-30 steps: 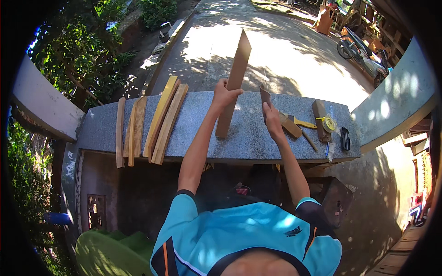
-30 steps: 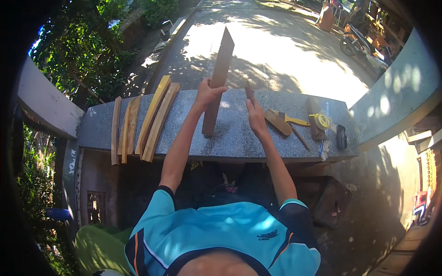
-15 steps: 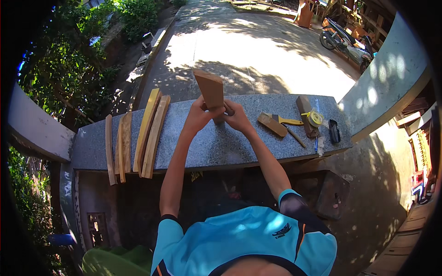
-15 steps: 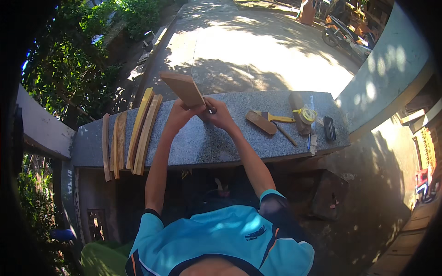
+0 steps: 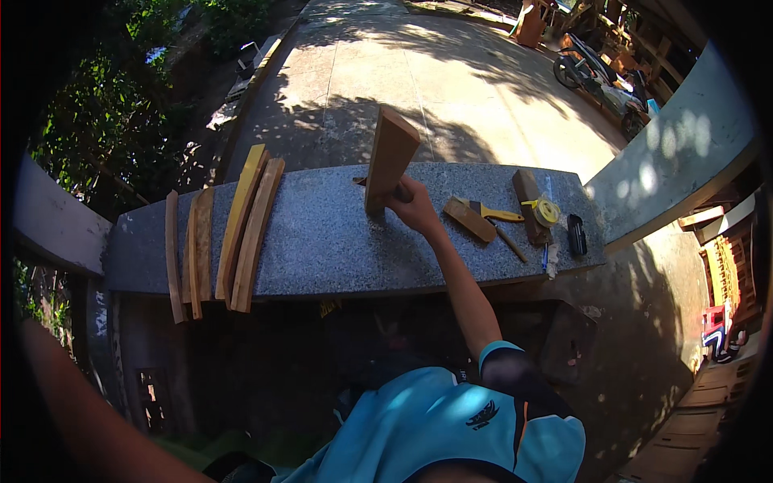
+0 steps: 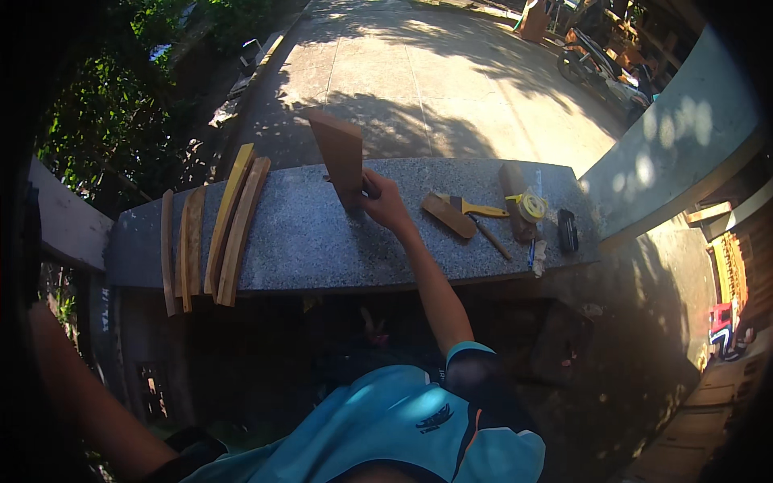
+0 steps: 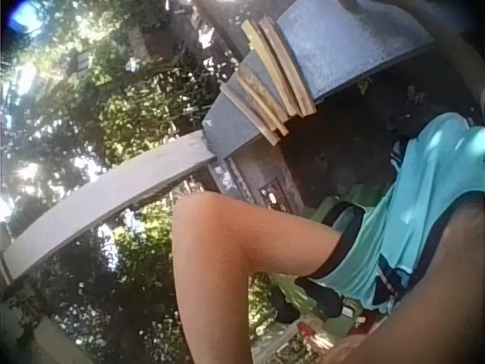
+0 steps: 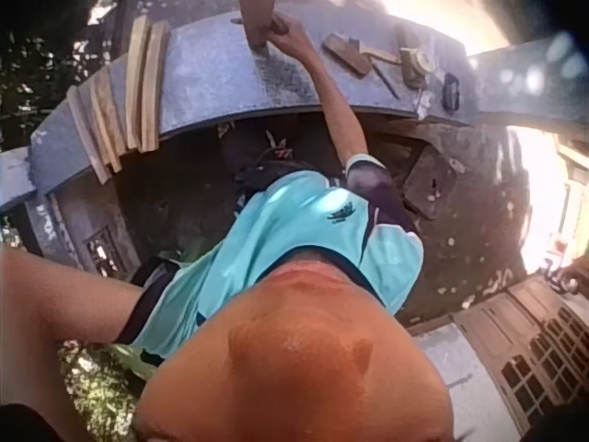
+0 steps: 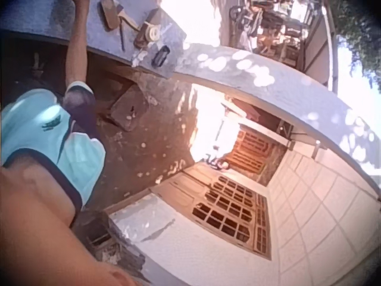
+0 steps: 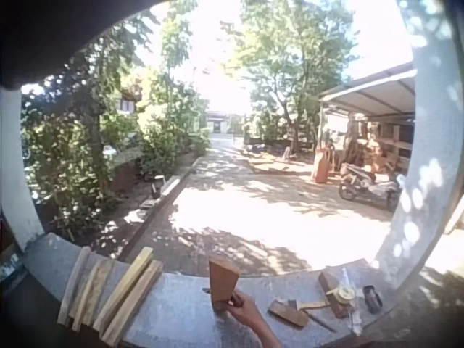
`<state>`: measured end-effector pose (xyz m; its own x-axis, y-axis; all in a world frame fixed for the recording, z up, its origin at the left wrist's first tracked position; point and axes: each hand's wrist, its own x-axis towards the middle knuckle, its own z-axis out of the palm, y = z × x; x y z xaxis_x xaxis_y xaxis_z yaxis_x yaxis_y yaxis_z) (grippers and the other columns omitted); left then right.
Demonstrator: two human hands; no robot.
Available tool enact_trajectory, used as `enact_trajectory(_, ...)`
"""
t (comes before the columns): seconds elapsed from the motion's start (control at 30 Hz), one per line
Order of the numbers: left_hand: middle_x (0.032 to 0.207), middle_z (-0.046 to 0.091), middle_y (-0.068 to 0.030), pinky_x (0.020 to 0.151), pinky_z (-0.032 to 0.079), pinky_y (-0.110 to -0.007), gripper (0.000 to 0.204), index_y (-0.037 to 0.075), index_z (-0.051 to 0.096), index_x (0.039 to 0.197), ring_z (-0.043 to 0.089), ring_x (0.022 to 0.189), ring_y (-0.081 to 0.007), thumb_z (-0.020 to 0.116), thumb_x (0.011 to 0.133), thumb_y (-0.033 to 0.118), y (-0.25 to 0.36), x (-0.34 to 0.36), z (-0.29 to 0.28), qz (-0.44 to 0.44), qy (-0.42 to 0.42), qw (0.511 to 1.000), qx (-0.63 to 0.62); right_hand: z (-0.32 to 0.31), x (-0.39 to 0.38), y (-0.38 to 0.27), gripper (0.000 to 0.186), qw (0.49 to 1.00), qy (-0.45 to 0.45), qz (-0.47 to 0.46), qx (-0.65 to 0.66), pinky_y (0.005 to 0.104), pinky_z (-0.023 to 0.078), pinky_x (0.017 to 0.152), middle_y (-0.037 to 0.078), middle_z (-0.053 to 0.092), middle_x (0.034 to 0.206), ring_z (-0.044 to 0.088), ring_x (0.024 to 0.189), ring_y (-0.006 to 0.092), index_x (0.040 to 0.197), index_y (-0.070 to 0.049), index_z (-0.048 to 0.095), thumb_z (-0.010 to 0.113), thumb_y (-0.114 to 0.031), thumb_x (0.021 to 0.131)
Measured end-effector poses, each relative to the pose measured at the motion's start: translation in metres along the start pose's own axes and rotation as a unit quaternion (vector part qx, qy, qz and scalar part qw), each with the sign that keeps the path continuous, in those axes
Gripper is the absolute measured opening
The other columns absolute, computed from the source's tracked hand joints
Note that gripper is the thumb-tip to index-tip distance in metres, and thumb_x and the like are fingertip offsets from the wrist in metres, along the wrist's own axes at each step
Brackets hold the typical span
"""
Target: Measure and prepare a piece of wood for a project.
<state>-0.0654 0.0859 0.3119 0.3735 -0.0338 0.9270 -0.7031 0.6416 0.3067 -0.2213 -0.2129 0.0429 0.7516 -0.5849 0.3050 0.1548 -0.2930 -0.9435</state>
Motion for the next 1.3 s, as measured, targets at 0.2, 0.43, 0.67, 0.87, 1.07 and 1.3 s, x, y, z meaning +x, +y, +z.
enact_trajectory(0.2,0.123,0.049,-0.0157,0.096,0.039,-0.038,0.044,0.000,0.046,0.122,0.047,0.115,-0.0227,0.043,0.088,0.028,-0.012,0.013,0.005,0.012,-0.031,0.999,-0.014,0.002,-0.006,0.014,0.036,0.999,0.030,-0.027,0.035,0.0302,0.045,0.085,0.009,0.060,0.104,0.055,0.100,0.0153,0.111,0.002,0.053,0.062,0.002,0.076)
enact_trajectory(0.43,0.124,0.049,-0.0152,0.095,0.040,-0.038,0.047,0.001,0.046,0.123,0.046,0.116,-0.0224,0.047,0.086,0.030,-0.031,0.025,0.023,-0.010,-0.084,0.995,-0.042,-0.007,-0.016,0.020,0.037,0.999,0.017,-0.007,0.032,0.0293,0.045,0.086,0.010,0.061,0.104,0.055,0.100,0.0143,0.113,0.003,0.051,0.060,0.004,0.077)
enact_trajectory(0.67,0.125,0.048,-0.0146,0.094,0.040,-0.038,0.051,0.002,0.046,0.123,0.045,0.117,-0.0220,0.051,0.083,0.033,-0.058,0.022,0.034,-0.069,-0.145,0.986,-0.046,-0.003,-0.010,0.015,0.031,0.999,0.017,0.004,0.028,0.0313,0.046,0.084,0.009,0.061,0.101,0.057,0.097,0.0156,0.107,0.002,0.054,0.062,0.001,0.077)
enact_trajectory(0.87,0.125,0.048,-0.0142,0.094,0.040,-0.038,0.054,0.003,0.046,0.124,0.045,0.118,-0.0217,0.054,0.081,0.035,-0.083,0.018,0.041,-0.095,-0.182,0.977,-0.050,0.007,-0.015,0.011,0.039,0.999,0.022,-0.011,-0.040,0.0278,0.046,0.083,0.011,0.062,0.102,0.056,0.097,0.0124,0.115,0.002,0.052,0.061,0.003,0.077)
enact_trajectory(1.07,0.126,0.048,-0.0137,0.093,0.041,-0.038,0.058,0.003,0.045,0.124,0.044,0.118,-0.0213,0.057,0.079,0.037,-0.104,-0.005,0.054,-0.159,-0.223,0.960,-0.059,0.009,-0.018,0.005,0.042,1.000,-0.002,0.019,0.022,0.0278,0.046,0.084,0.011,0.061,0.105,0.054,0.100,0.0133,0.116,0.001,0.052,0.062,0.002,0.076)
enact_trajectory(1.3,0.126,0.047,-0.0132,0.092,0.041,-0.039,0.062,0.004,0.045,0.125,0.043,0.119,-0.0210,0.060,0.077,0.039,-0.102,-0.058,0.097,-0.260,-0.277,0.920,-0.092,-0.007,0.003,0.010,0.048,1.000,0.001,-0.004,0.003,0.0278,0.045,0.083,0.010,0.063,0.103,0.055,0.096,0.0112,0.118,-0.001,0.053,0.064,-0.001,0.071)
